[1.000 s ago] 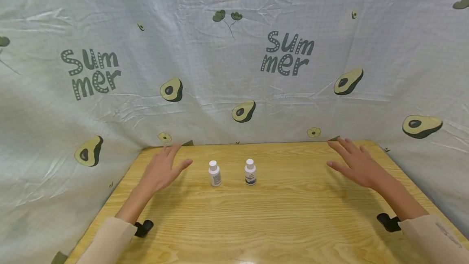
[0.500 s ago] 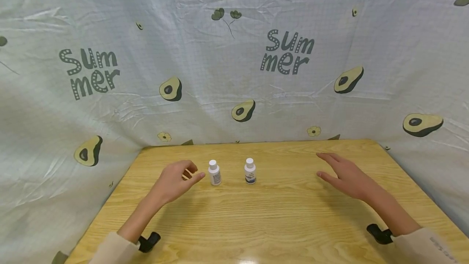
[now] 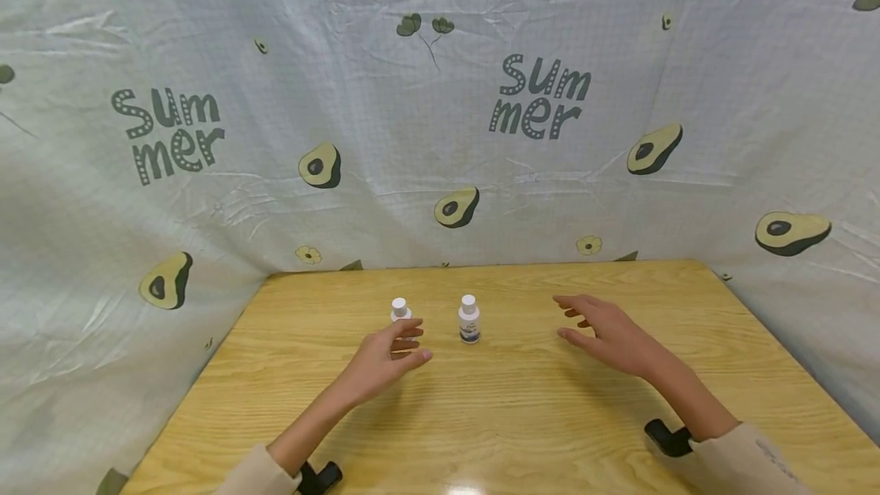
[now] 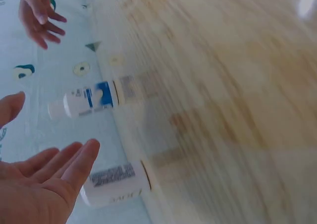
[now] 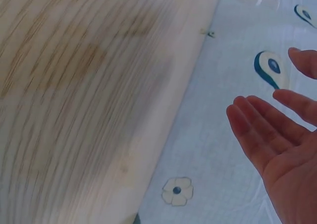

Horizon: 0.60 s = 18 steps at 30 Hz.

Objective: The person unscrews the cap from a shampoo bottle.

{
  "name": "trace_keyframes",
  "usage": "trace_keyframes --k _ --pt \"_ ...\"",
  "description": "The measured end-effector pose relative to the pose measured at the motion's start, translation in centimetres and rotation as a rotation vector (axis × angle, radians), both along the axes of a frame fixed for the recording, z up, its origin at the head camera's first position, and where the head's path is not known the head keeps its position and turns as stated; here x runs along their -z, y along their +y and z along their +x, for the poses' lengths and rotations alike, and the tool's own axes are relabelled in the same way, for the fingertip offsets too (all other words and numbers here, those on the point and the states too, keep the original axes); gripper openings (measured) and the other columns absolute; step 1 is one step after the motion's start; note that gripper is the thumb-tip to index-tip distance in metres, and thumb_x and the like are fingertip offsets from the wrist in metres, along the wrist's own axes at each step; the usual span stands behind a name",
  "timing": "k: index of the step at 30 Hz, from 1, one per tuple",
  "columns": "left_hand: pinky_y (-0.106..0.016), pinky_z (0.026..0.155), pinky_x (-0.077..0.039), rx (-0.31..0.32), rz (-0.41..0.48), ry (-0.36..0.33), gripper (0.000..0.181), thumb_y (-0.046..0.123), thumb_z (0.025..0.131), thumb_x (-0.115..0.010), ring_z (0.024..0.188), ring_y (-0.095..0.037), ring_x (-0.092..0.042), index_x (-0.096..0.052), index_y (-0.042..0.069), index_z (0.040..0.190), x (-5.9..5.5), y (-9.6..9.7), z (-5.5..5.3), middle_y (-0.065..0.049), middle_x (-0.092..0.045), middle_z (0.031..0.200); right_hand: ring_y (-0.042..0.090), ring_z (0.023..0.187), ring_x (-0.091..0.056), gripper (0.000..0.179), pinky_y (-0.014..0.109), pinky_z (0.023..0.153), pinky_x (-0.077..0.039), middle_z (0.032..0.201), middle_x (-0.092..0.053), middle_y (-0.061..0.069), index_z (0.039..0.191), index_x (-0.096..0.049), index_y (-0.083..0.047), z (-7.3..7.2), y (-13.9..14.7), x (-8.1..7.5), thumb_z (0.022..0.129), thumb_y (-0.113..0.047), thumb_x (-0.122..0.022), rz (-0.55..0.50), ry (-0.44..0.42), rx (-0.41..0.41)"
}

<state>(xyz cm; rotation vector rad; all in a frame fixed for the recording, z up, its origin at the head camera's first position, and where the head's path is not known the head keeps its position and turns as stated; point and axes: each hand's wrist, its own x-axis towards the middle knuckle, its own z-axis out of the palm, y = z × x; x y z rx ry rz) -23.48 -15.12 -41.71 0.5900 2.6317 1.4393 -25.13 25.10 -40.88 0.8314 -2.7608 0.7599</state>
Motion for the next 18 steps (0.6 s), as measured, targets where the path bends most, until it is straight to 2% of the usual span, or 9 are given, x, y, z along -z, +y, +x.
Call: trace_keyframes --k 4,8,18 --pt "-0.052 0.103 -0.053 -0.017 0.052 -0.051 0.065 0.031 0.099 -0.071 0.135 -0.045 -0.057 -0.045 0.006 0.153 0.3 1.3 -0.1 -0.025 -0.054 0.15 0.035 0.12 -0.067 0.055 0.047 0.092 -0.058 0.145 -0.059 0.02 0.15 -0.049 -0.003 -0.5 -1.3 0.2 0.105 -0.031 -0.063 -0.03 -0.04 -0.024" --pt "-0.054 0.107 -0.05 -0.018 0.094 -0.086 0.068 0.03 0.099 -0.07 0.139 -0.046 -0.052 -0.042 0.005 0.155 0.5 2.6 -0.7 -0.025 -0.049 0.154 0.035 0.121 -0.066 0.057 0.048 0.094 -0.057 0.146 -0.058 0.021 0.151 -0.048 -0.004 -1.0 -2.5 0.5 0.105 -0.033 -0.062 -0.052 -0.08 -0.048" --pt "-0.056 0.114 -0.044 -0.077 0.186 -0.147 0.074 0.027 0.097 -0.074 0.146 -0.046 -0.043 -0.038 0.004 0.157 0.7 5.6 -3.5 -0.021 -0.045 0.158 0.032 0.122 -0.067 0.055 0.046 0.096 -0.057 0.146 -0.06 0.017 0.152 -0.049 -0.006 -2.3 -5.5 -0.1 0.104 -0.03 -0.063 -0.13 -0.097 -0.063"
